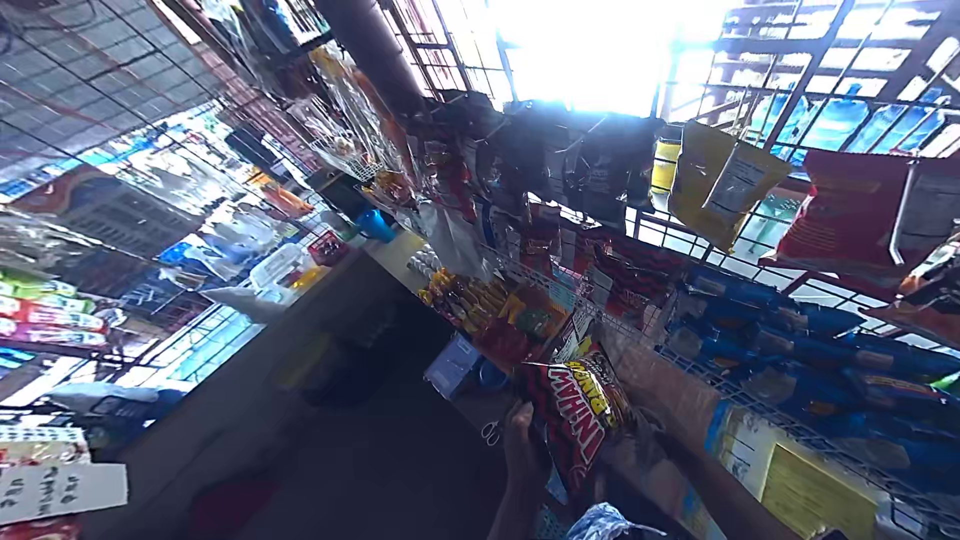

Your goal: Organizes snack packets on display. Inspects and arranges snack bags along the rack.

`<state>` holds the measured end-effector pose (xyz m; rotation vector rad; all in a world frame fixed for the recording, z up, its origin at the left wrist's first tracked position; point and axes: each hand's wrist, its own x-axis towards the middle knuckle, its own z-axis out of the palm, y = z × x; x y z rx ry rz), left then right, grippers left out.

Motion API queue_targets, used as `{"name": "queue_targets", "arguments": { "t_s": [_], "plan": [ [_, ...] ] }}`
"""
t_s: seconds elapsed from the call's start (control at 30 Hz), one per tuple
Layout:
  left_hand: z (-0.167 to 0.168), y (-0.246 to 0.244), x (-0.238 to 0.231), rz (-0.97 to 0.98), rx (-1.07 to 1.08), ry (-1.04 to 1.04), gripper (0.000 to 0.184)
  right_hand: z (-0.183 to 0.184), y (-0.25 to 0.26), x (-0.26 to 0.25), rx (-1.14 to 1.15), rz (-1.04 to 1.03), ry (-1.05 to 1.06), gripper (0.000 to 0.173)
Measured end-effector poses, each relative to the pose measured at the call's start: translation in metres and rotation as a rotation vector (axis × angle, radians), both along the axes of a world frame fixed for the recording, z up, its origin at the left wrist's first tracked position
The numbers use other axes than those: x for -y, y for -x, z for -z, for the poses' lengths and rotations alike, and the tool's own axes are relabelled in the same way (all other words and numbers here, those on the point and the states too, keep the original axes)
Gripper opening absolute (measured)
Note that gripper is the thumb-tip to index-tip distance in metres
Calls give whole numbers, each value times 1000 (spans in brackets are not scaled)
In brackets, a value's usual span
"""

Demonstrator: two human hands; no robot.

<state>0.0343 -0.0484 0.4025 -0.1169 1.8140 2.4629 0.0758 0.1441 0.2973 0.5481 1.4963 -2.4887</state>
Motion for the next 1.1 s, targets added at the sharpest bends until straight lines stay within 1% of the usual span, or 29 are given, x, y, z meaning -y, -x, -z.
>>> {"name": "queue_targets", "arguments": {
  "t_s": [0.07, 0.17, 0.23, 0.3, 0.37, 0.43, 0.47, 0.5, 0.6, 0.67, 0.73, 0.8, 0.83, 0.9, 0.93, 1.0, 1.03, 1.07, 1.1],
  "plan": [
    [-10, 17, -7, -21, -5, -28, 32, 4, 9, -4, 84, 51, -44, 34],
    [-26, 59, -14, -51, -54, -164, 36, 20, 6, -10, 165, 100, -51, 36],
    [-29, 94, -23, -86, -126, -157, 35, 24, -3, -11, 193, 81, -47, 36],
    [-20, 131, -35, -112, -157, -111, 31, 19, -9, -9, 241, 87, -53, 35],
    [0, 168, -47, -99, -169, -54, 29, 17, -14, -9, 261, 117, -31, 35],
    [18, 196, -59, -90, -162, 17, 31, 22, -20, -10, 236, 147, -26, 33],
    [23, 205, -64, -86, -152, 68, 32, 18, -22, -11, 231, 155, -29, 33],
    [22, 210, -69, -102, -134, 101, 33, 15, -25, -12, 234, 173, -31, 32],
    [3, 224, -86, -148, 35, 57, 30, 15, -33, -16, 257, 249, -30, 33],
    [-14, 231, -94, -150, 71, 164, 33, 21, -36, -17, 298, 298, -12, 36],
    [-4, 250, -96, -103, 24, 305, 38, 28, -38, -18, 298, 312, -2, 36],
    [-11, 260, -103, 14, 14, 451, 41, 27, -38, -15, 253, 306, -11, 34],
    [-12, 263, -106, 85, 1, 525, 44, 13, -36, -12, 264, 307, -21, 33],
    [-3, 266, -116, 206, -100, 658, 43, -16, -31, -4, 312, 317, -37, 30],
    [4, 269, -121, 258, -141, 716, 44, -17, -30, -1, 303, 327, -39, 29],
    [13, 273, -129, 301, -161, 758, 42, -6, -31, 2, 259, 325, -24, 28],
    [16, 273, -131, 315, -156, 739, 41, 9, -33, 1, 227, 318, -13, 27],
    [17, 272, -132, 317, -169, 723, 38, 22, -35, 0, 210, 307, -11, 27],
    [18, 268, -130, 286, -216, 735, 36, 26, -35, -1, 221, 303, -14, 28]
  ]
}}
